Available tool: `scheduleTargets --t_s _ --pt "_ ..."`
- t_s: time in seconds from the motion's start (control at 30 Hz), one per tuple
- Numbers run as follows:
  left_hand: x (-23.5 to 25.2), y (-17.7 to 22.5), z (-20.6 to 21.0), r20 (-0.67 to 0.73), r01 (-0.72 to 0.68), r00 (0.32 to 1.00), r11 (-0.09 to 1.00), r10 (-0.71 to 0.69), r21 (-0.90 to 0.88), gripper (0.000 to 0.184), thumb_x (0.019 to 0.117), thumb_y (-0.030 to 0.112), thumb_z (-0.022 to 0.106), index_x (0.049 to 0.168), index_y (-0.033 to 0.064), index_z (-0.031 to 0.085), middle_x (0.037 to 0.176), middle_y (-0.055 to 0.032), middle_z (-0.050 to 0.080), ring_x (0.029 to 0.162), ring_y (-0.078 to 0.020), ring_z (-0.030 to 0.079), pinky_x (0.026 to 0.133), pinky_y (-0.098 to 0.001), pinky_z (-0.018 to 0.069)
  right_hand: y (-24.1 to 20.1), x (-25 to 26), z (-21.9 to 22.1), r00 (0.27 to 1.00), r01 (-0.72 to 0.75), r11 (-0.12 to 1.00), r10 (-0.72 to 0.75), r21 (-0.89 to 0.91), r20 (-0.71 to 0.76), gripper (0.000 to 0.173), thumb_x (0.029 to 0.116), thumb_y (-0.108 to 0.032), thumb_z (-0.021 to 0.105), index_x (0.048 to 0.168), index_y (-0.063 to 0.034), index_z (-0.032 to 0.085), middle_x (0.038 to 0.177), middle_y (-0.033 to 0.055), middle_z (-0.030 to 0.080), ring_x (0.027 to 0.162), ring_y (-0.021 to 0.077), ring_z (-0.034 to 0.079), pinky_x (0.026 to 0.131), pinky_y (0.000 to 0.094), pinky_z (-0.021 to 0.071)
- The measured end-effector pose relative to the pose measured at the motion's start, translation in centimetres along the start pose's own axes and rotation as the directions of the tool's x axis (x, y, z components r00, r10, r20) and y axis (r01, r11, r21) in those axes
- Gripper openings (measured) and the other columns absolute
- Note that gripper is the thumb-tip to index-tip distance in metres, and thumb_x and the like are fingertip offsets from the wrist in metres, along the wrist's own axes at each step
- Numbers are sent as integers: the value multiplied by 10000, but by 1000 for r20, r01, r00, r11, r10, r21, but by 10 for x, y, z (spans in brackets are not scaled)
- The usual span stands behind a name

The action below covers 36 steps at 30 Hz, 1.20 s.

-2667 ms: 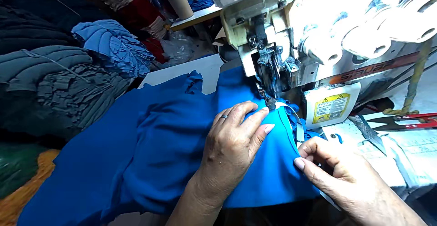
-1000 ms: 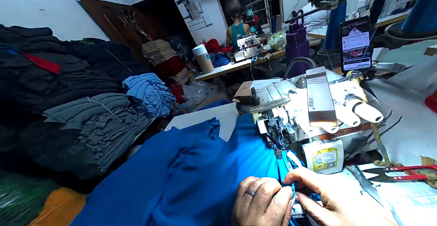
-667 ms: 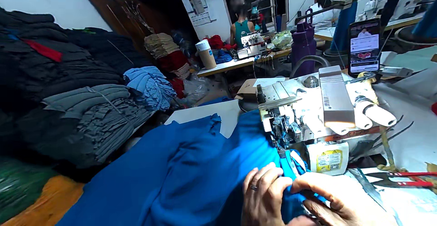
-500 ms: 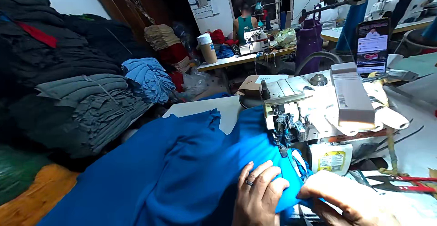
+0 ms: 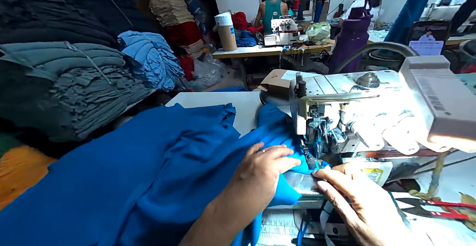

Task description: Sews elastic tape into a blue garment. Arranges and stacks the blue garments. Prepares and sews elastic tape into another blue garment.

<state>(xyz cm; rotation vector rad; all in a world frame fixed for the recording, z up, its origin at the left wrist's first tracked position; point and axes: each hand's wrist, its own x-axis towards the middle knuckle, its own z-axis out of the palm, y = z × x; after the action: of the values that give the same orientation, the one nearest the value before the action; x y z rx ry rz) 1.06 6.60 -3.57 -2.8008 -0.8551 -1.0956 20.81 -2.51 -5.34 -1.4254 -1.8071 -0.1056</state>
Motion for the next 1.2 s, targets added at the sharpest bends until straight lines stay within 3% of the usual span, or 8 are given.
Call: scheduleTargets --t_s 0.3,0.5,0.63,0.73,0.8,1.0,1.1,1.2 --pt "1 -1 -3 -8 213 977 965 -214 155 324 861 -87 664 1098 93 793 1115 -142 738 1024 -309 726 821 -468 603 -12 -14 -27 985 -116 990 103 82 140 263 1030 -199 568 1127 -42 755 923 128 728 790 184 679 709 311 553" --pt "-42 33 -27 -136 222 972 937 -191 269 289 768 -18 639 952 120 814 787 -87 670 635 -222 682 493 -367 554 -29 -18 -40 965 -146 948 75 282 250 283 1044 -168 554 1178 25 712 971 146 732 814 138 688 765 262 565" --pt "-53 76 -47 96 234 969 971 -228 -52 286 849 -60 617 1065 23 785 924 -152 714 783 -286 720 630 -409 593 -40 -15 -32 932 -165 922 30 350 361 421 1076 -306 506 1314 4 664 1115 181 719 945 198 697 854 320 560" --pt "-56 90 -27 105 204 977 958 -186 -202 208 893 -62 606 1004 -3 772 1013 -170 736 884 -290 734 729 -390 606 -35 -16 -23 947 -109 957 18 268 322 356 1070 -278 501 1111 -14 736 1007 149 744 925 225 725 818 381 572" --pt "-57 95 -6 86 186 981 958 -171 -220 244 895 -53 611 1057 22 777 1083 -171 741 948 -296 741 763 -391 611 -30 -19 -22 968 -160 961 108 225 228 325 1051 -220 541 983 20 748 917 166 739 881 206 716 819 333 552" --pt "-56 90 16 85 114 992 929 -89 -353 258 997 122 612 1208 36 732 1281 -204 683 1153 -292 693 940 -363 567 -6 -28 -20 981 -194 978 191 77 40 241 1003 -176 616 933 -1 766 858 128 747 799 136 708 759 261 553" --pt "-57 78 18 -77 31 995 951 -58 -309 240 1017 109 581 1180 33 739 1243 -178 711 1085 -214 720 898 -269 565 -9 -36 -17 980 -201 941 190 273 65 173 953 -72 645 1005 93 660 878 121 711 773 31 658 754 177 544" --pt "-66 59 11 -58 -26 998 975 14 -221 230 995 88 596 1167 34 739 1152 -126 751 1028 -172 738 853 -256 578 -24 -50 -15 984 -171 803 106 571 145 226 953 3 605 1125 140 552 1037 113 673 916 -19 627 839 172 533"
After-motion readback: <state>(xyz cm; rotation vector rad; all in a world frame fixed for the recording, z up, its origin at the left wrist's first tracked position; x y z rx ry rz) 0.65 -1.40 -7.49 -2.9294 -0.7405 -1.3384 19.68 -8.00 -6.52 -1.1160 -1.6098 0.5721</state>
